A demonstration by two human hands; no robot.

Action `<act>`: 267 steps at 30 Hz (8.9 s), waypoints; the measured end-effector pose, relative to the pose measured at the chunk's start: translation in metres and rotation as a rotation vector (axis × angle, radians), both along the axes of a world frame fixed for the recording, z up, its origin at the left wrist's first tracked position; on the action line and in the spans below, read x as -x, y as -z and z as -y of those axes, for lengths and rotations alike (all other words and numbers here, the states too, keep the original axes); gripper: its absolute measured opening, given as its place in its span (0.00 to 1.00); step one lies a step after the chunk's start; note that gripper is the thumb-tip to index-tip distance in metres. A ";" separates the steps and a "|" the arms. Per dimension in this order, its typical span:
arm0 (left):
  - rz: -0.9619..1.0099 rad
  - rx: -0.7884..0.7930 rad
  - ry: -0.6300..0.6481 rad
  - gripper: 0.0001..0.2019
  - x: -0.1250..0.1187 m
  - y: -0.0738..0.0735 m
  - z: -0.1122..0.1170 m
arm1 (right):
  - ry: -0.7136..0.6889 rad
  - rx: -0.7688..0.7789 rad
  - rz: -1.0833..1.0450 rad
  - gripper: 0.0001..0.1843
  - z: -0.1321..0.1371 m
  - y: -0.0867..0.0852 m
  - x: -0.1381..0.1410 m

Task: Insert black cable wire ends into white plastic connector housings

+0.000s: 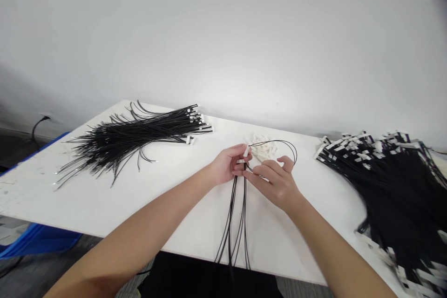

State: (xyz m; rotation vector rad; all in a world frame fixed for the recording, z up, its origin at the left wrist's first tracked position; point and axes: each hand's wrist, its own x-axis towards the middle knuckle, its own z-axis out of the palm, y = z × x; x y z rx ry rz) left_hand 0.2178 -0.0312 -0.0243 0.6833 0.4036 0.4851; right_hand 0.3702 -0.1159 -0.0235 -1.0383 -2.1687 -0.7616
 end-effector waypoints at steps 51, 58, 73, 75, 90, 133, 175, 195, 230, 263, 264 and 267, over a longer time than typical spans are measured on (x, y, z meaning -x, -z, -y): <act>-0.103 -0.059 -0.054 0.11 0.002 0.003 -0.005 | 0.104 0.429 -1.249 0.08 -0.005 -0.025 -0.015; -0.088 -0.047 -0.041 0.11 0.002 0.002 -0.005 | 0.157 0.348 -1.030 0.06 -0.005 -0.020 -0.021; -0.083 -0.059 -0.030 0.11 0.003 0.000 -0.005 | 0.160 0.342 -0.977 0.05 -0.004 -0.021 -0.019; -0.084 -0.059 -0.027 0.11 0.003 0.000 -0.005 | 0.161 0.341 -0.964 0.05 -0.004 -0.021 -0.019; -0.157 -0.134 -0.046 0.11 -0.001 0.002 -0.002 | 0.285 0.140 -0.551 0.06 -0.005 -0.011 -0.024; -0.133 -0.139 0.030 0.10 -0.001 0.005 -0.004 | 0.025 0.052 0.136 0.09 0.002 -0.007 0.000; -0.149 -0.102 0.012 0.09 -0.001 0.004 -0.005 | 0.060 0.376 -0.306 0.03 0.000 -0.006 0.002; -0.193 -0.121 -0.009 0.10 -0.001 0.002 -0.003 | -0.165 0.295 -2.205 0.11 -0.016 -0.038 -0.042; -0.182 -0.108 -0.072 0.13 -0.002 0.005 -0.005 | 0.268 0.785 -1.330 0.13 -0.002 -0.041 -0.017; -0.152 -0.043 -0.056 0.12 -0.001 0.005 -0.006 | 0.280 0.720 -1.143 0.10 -0.001 -0.032 -0.020; -0.150 -0.037 -0.056 0.12 -0.001 0.005 -0.006 | 0.282 0.705 -1.118 0.10 -0.001 -0.032 -0.021; -0.150 -0.018 -0.057 0.13 -0.001 0.005 -0.007 | 0.282 0.668 -1.057 0.08 -0.001 -0.031 -0.021</act>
